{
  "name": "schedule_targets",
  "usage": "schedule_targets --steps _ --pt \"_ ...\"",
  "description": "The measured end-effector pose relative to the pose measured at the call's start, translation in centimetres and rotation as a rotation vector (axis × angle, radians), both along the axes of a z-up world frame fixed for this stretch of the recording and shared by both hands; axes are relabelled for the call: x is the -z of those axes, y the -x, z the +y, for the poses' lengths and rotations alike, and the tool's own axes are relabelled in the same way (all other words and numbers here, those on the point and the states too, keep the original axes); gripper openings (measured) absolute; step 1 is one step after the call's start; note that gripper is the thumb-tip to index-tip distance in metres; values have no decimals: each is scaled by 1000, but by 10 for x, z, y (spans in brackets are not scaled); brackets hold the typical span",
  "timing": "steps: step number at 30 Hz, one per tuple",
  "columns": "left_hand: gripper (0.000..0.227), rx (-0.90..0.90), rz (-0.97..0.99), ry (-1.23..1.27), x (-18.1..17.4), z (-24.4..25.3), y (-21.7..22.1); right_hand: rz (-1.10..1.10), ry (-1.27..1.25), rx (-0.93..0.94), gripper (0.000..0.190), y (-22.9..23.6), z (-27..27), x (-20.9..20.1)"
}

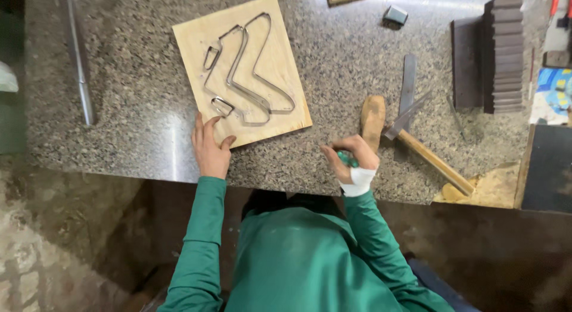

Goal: The person uses green-handled pliers to bend a metal wire frame on a wooden board. The person repeatedly repositions the wire and applies pressure with the pliers to shape the wire into a specific form.

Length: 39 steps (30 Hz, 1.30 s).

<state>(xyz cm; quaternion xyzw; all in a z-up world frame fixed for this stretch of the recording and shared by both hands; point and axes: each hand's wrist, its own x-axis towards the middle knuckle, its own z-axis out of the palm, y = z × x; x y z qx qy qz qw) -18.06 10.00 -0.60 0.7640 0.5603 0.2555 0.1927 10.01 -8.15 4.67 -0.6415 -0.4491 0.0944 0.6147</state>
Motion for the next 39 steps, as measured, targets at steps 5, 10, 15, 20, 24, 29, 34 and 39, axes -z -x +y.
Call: schedule_targets --steps 5,10,15,20,24,29,34,39 --pt "61 4 20 14 -4 -12 -2 90 -71 -5 53 2 4 -6" --pt "57 33 1 0 -23 -16 -8 129 -115 56 61 9 -2 10" --pt "52 121 62 -35 -49 -6 -16 342 34 222 43 30 10 23" --pt "40 403 10 -101 -51 20 -32 588 -131 299 65 44 34 2" --pt "39 611 -16 -79 -45 43 -56 590 -208 304 61 64 63 -8" --pt "39 733 -56 -40 -35 59 -80 482 -182 352 56 79 101 -13" --pt "40 779 -58 -22 -27 63 -76 408 -115 419 49 95 117 -5" --pt "35 780 -34 -11 -26 65 -75 365 -108 425 47 97 115 12"
